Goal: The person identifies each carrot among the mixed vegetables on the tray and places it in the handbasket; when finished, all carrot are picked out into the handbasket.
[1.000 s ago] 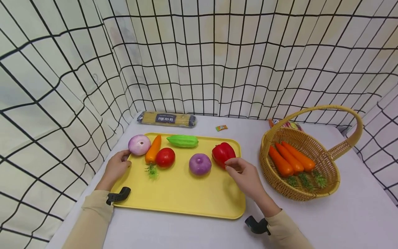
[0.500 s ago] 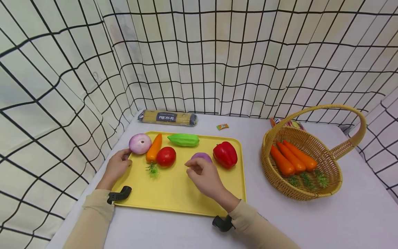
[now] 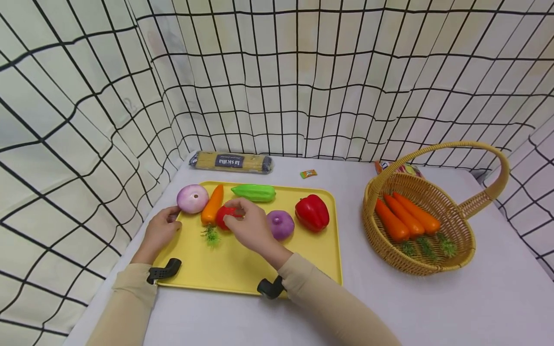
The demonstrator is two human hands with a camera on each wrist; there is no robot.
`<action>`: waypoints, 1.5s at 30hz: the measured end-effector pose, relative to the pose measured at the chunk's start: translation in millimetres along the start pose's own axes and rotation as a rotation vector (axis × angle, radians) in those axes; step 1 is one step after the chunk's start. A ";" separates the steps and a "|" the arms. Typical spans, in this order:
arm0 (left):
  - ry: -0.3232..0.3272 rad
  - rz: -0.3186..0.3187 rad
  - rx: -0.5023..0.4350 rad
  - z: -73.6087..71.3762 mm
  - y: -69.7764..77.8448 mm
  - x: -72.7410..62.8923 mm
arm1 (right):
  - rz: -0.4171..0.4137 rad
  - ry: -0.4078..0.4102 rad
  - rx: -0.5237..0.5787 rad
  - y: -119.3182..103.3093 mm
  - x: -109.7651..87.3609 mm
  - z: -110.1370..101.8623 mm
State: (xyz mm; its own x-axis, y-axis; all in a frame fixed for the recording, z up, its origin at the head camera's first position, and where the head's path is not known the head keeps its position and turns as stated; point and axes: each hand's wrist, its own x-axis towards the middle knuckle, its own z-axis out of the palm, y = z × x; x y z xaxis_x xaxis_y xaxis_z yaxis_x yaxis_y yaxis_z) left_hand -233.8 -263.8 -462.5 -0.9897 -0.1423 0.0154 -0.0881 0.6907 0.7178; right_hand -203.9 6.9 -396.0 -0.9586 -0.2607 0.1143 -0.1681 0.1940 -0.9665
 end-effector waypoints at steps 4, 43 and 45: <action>0.000 0.001 0.000 -0.5 -0.1 -0.4 | 0.032 0.006 0.023 -4.3 11.4 12.6; 0.007 0.003 0.001 -0.1 1.2 -0.5 | 0.177 0.083 -0.290 3.5 56.3 67.4; 0.007 0.002 -0.001 -0.1 1.6 -1.0 | 0.185 0.070 -0.309 5.7 58.2 68.3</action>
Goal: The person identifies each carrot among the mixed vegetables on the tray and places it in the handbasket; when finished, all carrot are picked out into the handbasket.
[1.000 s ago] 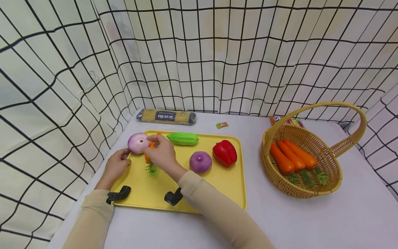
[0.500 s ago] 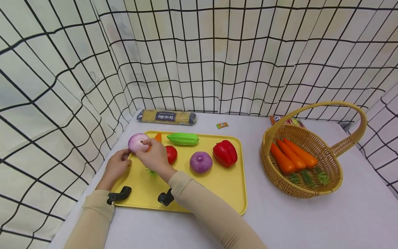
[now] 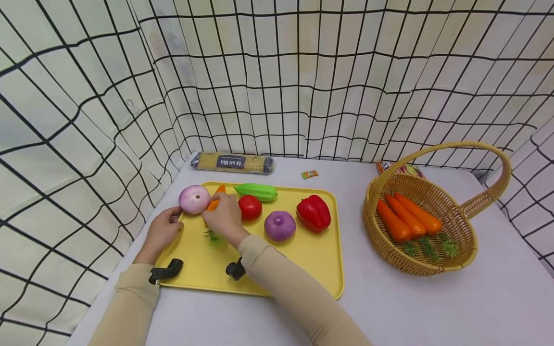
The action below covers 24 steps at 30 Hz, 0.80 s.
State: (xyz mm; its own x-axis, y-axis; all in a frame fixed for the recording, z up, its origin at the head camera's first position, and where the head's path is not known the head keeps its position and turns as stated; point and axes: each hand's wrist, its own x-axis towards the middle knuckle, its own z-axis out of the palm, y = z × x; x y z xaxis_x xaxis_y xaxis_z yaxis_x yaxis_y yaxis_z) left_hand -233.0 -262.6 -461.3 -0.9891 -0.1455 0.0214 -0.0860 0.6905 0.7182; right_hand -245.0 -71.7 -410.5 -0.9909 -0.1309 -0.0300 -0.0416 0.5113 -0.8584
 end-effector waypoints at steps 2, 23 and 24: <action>0.000 -0.002 0.001 -0.4 0.1 -0.1 | -0.001 -0.013 -0.020 1.3 1.9 2.1; -0.011 -0.007 -0.005 -0.5 1.5 -0.6 | 0.008 -0.029 0.002 23.3 4.9 10.0; -0.010 -0.007 -0.002 -0.5 1.3 -0.6 | 0.006 -0.025 0.005 23.9 4.6 10.4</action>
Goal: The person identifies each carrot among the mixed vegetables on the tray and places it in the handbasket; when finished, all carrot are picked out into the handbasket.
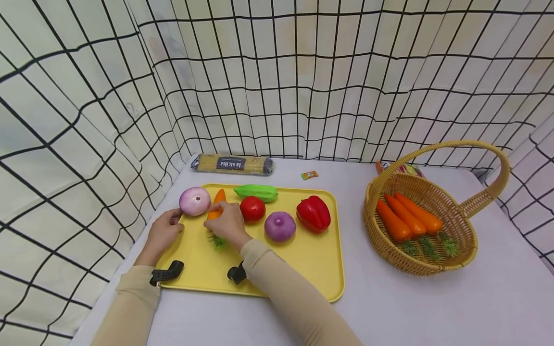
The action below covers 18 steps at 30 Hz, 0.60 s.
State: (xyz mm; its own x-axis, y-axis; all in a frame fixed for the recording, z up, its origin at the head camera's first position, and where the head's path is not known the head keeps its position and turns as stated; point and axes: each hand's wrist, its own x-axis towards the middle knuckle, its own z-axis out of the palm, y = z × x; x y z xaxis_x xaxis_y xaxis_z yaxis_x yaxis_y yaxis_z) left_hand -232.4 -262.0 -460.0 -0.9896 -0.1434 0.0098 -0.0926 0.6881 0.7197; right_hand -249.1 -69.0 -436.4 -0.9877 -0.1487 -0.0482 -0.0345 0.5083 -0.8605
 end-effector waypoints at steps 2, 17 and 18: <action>-0.001 0.001 0.001 0.5 -0.3 0.4 | -0.005 0.010 -0.017 1.6 -1.2 0.8; 0.000 -0.004 -0.004 0.6 -1.6 0.5 | -0.102 -0.014 -0.339 0.2 -22.4 -4.2; -0.002 -0.003 -0.003 0.7 -1.8 0.5 | -0.107 -0.016 -0.337 0.8 -23.6 -5.0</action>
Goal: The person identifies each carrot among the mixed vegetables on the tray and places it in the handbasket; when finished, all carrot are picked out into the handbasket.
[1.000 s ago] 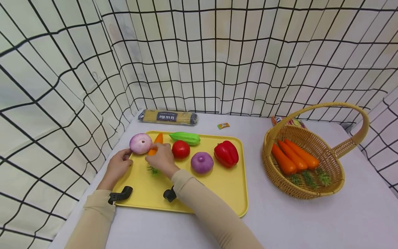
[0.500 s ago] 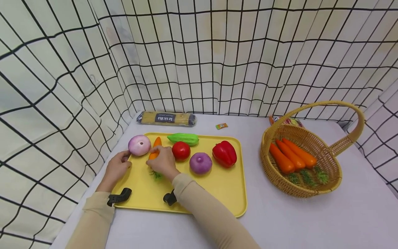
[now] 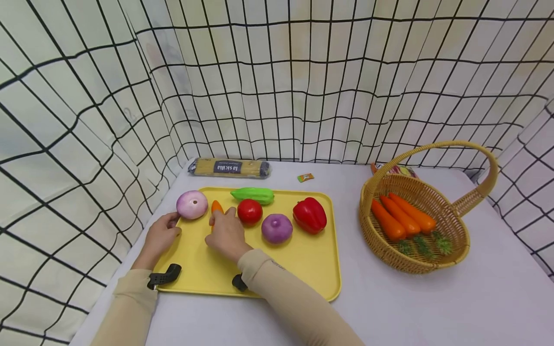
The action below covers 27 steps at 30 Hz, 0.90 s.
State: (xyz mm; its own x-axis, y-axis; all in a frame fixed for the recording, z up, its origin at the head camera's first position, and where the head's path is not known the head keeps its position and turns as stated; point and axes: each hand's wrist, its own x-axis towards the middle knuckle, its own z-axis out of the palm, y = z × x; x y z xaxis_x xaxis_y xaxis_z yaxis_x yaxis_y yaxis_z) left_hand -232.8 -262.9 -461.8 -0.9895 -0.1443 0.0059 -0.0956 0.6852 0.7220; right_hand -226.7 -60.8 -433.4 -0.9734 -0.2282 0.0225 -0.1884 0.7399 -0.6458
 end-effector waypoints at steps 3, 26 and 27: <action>-0.003 -0.004 0.003 0.6 -2.1 -0.8 | -0.014 -0.011 0.021 2.5 -4.3 -1.3; 0.006 0.009 0.000 1.4 -3.2 1.1 | -0.181 0.033 0.382 35.2 -41.6 -76.0; 0.007 0.009 0.000 1.1 -3.0 0.9 | -0.181 0.042 0.403 38.4 -43.8 -80.6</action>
State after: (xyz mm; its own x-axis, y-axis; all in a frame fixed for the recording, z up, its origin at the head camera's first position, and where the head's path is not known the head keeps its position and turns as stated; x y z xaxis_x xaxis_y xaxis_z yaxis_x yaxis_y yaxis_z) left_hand -233.6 -264.3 -464.8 -0.9896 -0.1431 0.0165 -0.0872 0.6862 0.7221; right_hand -201.8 28.6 -397.8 -0.9355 -0.2992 0.1879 -0.2979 0.3824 -0.8747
